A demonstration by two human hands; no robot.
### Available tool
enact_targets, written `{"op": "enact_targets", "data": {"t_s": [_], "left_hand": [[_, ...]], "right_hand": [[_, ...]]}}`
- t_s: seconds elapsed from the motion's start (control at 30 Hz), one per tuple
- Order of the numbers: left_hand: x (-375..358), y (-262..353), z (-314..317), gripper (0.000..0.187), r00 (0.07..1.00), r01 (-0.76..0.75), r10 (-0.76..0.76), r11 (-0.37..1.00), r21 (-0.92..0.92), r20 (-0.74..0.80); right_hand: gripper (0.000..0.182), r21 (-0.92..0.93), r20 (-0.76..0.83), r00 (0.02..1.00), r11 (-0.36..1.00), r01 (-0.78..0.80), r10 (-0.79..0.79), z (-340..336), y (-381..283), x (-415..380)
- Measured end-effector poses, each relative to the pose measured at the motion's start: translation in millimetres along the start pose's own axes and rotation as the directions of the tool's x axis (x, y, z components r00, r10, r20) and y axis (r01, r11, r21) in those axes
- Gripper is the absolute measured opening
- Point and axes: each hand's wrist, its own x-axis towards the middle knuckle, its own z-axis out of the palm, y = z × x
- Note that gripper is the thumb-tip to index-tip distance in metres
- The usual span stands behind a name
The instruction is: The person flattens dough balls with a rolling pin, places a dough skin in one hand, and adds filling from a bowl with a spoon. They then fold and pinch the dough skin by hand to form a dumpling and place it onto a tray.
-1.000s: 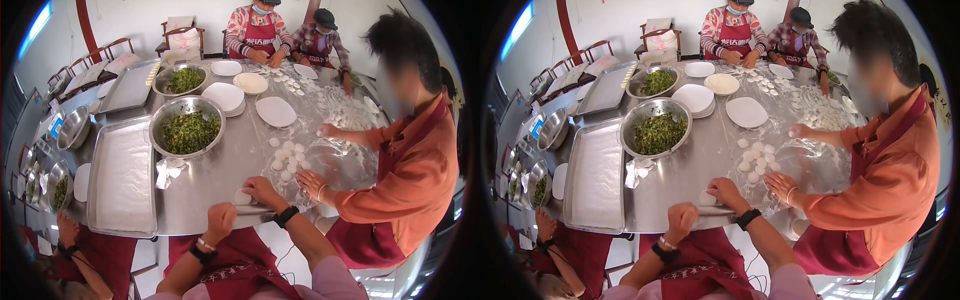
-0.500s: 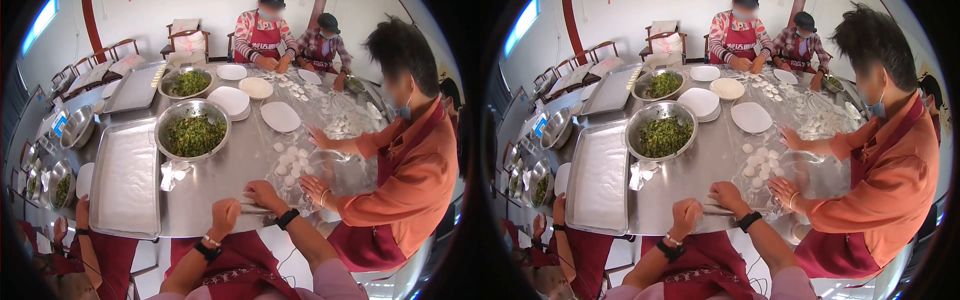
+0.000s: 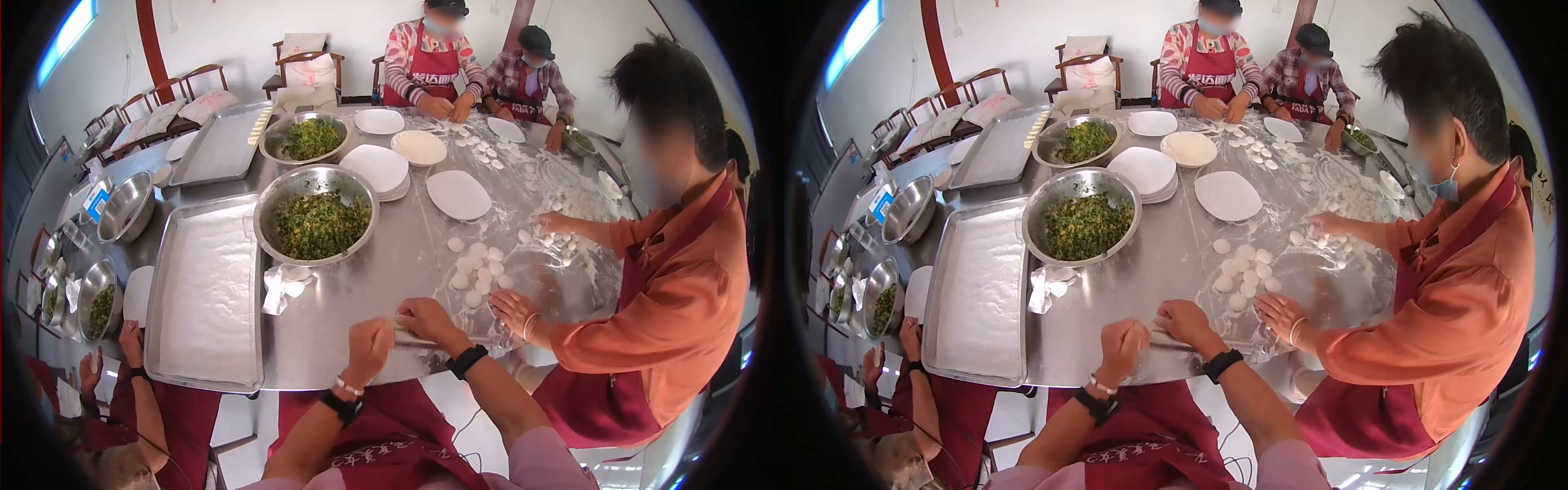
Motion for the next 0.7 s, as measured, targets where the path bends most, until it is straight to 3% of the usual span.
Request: {"op": "enact_targets", "data": {"t_s": [0.17,0.27,0.37,0.43,0.53,0.63,0.7], "left_hand": [[-37,7,-8,0.035,0.987,-0.111,0.098,0.989,0.100,0.126],[8,-1,5,0.030,0.996,-0.012,0.006,0.997,-0.079,-0.084],[47,-9,16,0.030,0.993,0.041,-0.063,0.975,-0.221,-0.096],[35,-2,12,0.028,0.996,0.037,-0.047,0.992,-0.124,-0.080],[-7,2,1,0.027,0.999,-0.052,0.052,0.998,-0.018,-0.018],[-42,16,-8,0.030,0.971,-0.213,0.196,0.969,0.125,0.139],[-41,18,-7,0.028,0.972,-0.209,0.195,0.972,0.107,0.127]], "right_hand": [[0.017,-0.008,0.098,0.993,0.998,-0.059,0.060,-10,16,-8],[0.018,-0.069,0.117,0.991,0.996,-0.050,0.058,-19,21,-15],[0.018,-0.103,0.009,1.000,0.995,0.009,-0.008,-15,24,-4],[0.017,-0.025,-0.027,0.999,0.999,0.040,-0.041,-6,23,0],[0.016,-0.157,-0.005,1.000,0.987,0.011,-0.012,2,-1,-9],[0.016,-0.062,-0.018,1.000,0.998,-0.022,0.021,9,-7,-8],[0.016,0.060,0.006,0.999,0.997,-0.042,0.042,5,3,-9]]}}
